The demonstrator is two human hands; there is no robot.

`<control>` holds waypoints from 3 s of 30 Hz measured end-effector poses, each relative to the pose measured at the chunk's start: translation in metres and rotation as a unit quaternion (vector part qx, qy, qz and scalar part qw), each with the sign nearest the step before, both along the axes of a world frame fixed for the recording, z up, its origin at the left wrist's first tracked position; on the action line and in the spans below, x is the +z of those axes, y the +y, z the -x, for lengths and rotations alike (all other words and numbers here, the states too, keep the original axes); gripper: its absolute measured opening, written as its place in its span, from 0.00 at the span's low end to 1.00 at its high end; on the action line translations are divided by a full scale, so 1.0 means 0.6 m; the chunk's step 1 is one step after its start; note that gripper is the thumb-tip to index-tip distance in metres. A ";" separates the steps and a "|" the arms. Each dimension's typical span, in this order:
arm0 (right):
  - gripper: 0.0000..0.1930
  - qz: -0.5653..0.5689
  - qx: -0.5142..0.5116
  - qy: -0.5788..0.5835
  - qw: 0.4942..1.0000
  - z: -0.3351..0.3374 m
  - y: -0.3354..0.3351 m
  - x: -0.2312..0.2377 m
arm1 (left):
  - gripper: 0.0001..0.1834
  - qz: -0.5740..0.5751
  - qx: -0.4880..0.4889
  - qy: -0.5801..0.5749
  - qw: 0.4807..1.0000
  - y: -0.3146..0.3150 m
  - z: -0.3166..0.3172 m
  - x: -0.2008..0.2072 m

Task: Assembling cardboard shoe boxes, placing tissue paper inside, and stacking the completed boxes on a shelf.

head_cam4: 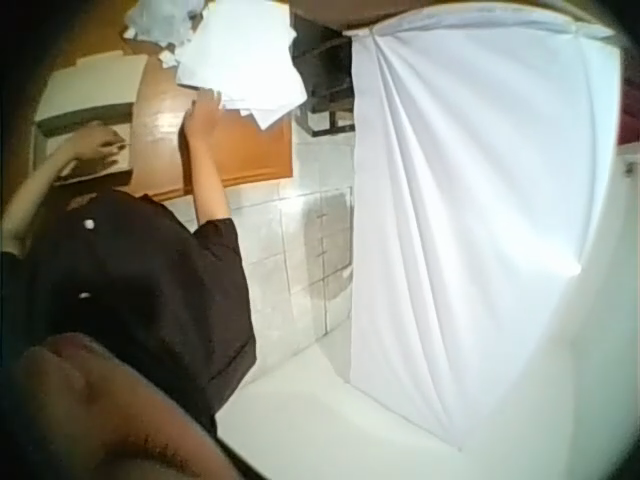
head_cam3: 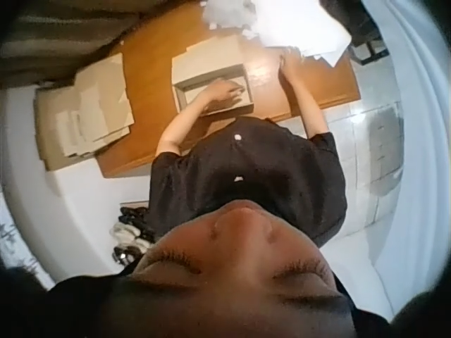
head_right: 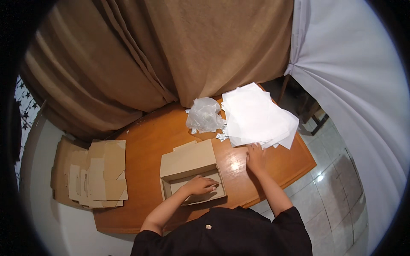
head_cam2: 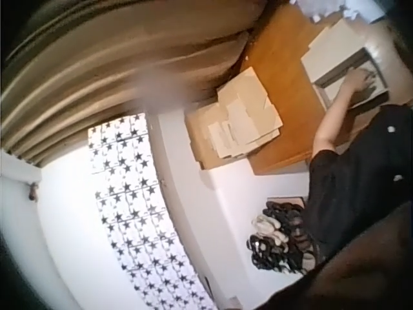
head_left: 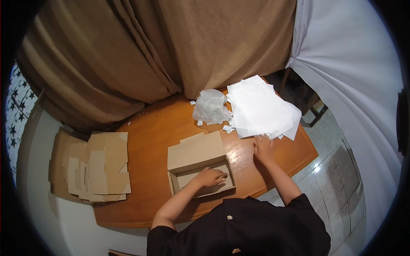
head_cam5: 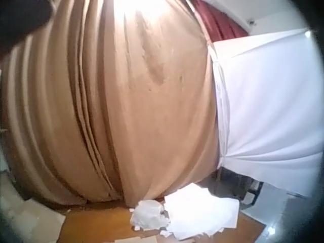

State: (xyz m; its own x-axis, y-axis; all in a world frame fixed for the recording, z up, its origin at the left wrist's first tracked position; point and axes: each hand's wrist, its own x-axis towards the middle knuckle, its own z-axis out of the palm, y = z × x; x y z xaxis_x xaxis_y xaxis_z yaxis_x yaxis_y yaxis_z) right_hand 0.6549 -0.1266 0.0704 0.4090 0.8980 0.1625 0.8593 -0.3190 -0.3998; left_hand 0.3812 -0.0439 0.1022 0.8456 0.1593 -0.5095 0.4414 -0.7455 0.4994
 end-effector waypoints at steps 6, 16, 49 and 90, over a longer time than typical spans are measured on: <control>0.26 -0.037 -0.063 -0.193 0.978 -0.079 0.076 -0.047 | 0.20 -0.019 0.292 -0.254 0.922 -0.040 0.048 0.119; 0.04 -0.031 0.009 -0.104 0.994 -0.099 0.069 -0.003 | 0.19 -0.003 0.397 -0.288 0.872 -0.072 0.075 0.105; 0.24 -0.053 0.223 -0.033 0.973 0.213 -0.217 0.092 | 0.39 0.208 0.364 -0.203 0.885 0.024 -0.068 0.053; 0.16 -0.133 0.003 -0.065 0.989 0.446 -0.227 0.065 | 0.20 -0.217 0.433 -0.263 0.835 -0.022 0.307 0.046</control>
State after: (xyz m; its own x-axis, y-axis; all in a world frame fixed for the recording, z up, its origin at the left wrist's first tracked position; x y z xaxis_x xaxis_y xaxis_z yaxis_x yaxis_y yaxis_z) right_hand 0.3873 -0.2625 0.1092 0.3638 0.8185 0.4447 0.9107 -0.2121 -0.3545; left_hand 0.1967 -0.0573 0.1300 0.4066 0.8995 0.1598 0.7131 -0.4218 0.5600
